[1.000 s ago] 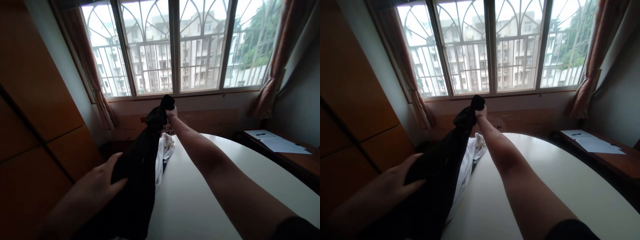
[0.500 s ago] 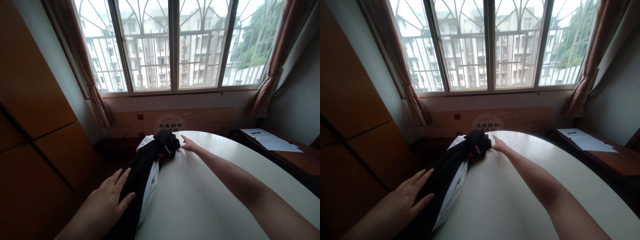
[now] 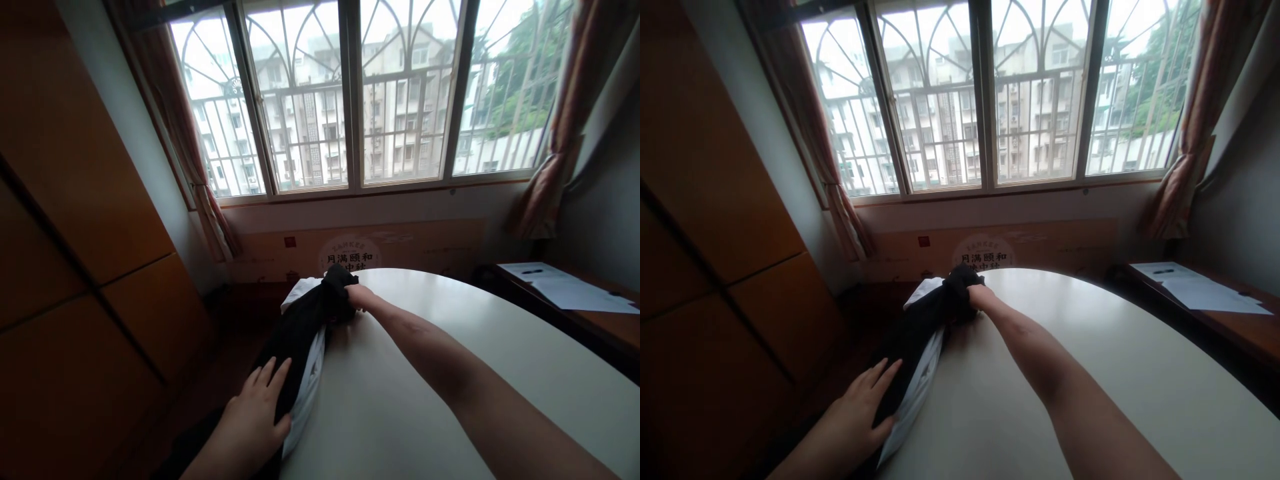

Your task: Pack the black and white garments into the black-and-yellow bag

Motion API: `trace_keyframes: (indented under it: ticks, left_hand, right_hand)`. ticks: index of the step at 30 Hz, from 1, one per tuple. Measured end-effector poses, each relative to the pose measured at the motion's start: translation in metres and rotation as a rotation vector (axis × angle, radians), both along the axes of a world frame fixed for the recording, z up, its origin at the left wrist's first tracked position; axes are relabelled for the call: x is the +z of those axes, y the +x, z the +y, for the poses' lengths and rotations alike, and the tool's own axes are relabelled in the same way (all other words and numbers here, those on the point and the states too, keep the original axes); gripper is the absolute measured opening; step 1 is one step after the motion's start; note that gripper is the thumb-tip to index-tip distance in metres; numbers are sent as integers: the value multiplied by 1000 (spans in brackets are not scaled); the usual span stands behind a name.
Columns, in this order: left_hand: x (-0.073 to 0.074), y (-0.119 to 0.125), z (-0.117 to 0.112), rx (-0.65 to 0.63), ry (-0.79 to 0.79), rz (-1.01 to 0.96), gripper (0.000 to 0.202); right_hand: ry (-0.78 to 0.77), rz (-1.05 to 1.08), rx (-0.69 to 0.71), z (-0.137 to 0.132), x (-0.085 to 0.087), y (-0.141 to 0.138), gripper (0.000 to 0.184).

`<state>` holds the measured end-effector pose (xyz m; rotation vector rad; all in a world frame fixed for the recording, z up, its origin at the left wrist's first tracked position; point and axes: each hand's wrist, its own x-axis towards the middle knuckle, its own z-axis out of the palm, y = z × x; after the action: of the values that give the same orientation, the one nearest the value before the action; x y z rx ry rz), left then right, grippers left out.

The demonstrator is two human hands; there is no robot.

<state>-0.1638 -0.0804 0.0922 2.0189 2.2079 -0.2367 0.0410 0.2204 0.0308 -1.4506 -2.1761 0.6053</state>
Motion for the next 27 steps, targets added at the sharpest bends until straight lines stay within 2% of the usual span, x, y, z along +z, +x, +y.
trace_keyframes:
  ticks: [1, 3, 6, 8, 9, 12, 15, 17, 19, 23, 27]
  left_hand:
    - [-2, 1, -1, 11, 7, 7, 79]
    - [-5, 3, -3, 37, 18, 27, 78]
    - [-8, 4, -4, 52, 20, 61, 80]
    - [-9, 5, -5, 51, 14, 73, 80]
    - [-10, 5, -5, 50, 14, 76, 79]
    - [-11, 5, -5, 45, 20, 77, 77]
    - [-12, 6, -5, 43, 34, 82, 77]
    - [-14, 6, -5, 42, 51, 89, 76]
    - [-15, 6, -4, 34, 65, 96, 75]
    - [-15, 5, -5, 11, 81, 110, 74]
    - [-10, 3, -8, 6, 135, 120, 70]
  right_hand:
    - [19, -3, -11, 3, 8, -3, 24]
    - [99, 5, -37, 11, 30, -11, 18]
    - [272, 71, -72, 23, 64, -28, 29]
    - [346, 102, -71, 28, 76, -39, 37]
    - [356, 103, -60, 29, 76, -43, 39]
    - [275, 32, 5, 26, 56, -45, 43]
    - [130, -82, 49, 17, 24, -35, 72]
    - [92, -118, 45, 11, 8, -26, 92]
    - [93, -120, 31, 1, -1, -12, 96]
    - [67, -131, 42, -32, -16, 34, 88]
    - [-10, -167, -4, -78, -37, 110, 81]
